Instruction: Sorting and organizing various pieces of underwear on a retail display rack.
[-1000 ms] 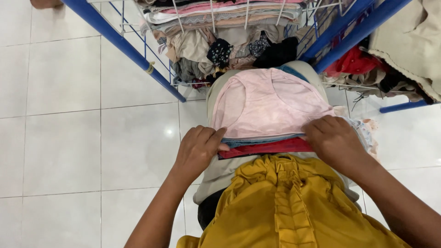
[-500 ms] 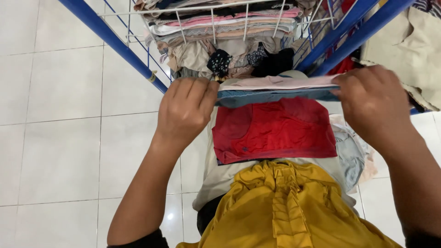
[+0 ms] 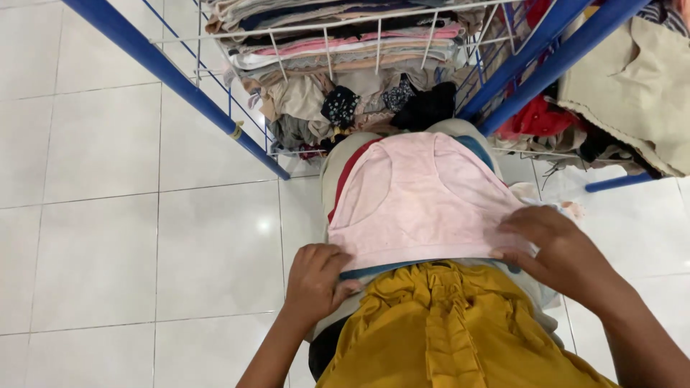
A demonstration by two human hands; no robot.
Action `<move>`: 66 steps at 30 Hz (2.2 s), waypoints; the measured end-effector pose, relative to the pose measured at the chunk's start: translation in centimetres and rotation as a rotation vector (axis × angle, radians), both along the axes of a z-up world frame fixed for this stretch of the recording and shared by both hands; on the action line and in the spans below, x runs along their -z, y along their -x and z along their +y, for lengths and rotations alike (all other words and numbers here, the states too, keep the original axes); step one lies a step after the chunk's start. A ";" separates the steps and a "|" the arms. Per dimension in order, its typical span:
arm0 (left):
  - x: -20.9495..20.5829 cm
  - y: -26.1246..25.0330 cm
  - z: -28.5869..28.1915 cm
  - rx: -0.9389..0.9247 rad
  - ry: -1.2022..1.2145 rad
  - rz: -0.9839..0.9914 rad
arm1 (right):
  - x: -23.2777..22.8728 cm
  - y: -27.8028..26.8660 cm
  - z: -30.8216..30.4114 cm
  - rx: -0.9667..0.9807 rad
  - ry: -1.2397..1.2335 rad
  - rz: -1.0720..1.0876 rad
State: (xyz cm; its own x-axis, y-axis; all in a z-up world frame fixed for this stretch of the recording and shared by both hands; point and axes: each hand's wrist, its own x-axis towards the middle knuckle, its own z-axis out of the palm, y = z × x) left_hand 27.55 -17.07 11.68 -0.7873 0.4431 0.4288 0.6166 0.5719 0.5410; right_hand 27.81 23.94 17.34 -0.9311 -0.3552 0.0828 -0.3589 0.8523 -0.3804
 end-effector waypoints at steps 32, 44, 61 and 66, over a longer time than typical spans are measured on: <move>-5.9 -2.7 3.2 -0.805 -0.732 -0.822 | 4.9 5.4 -6.5 0.001 0.394 -0.262; -4.9 5.4 -2.2 -0.459 -1.106 -1.034 | 1.0 8.5 -9.7 0.171 0.629 -0.522; 3.3 -0.4 -3.9 -0.745 -0.691 -1.057 | 9.4 11.9 -5.8 -0.013 0.569 -0.477; -3.1 4.3 -3.1 -0.702 -0.176 -0.322 | 9.4 20.6 -10.5 0.098 0.399 -0.147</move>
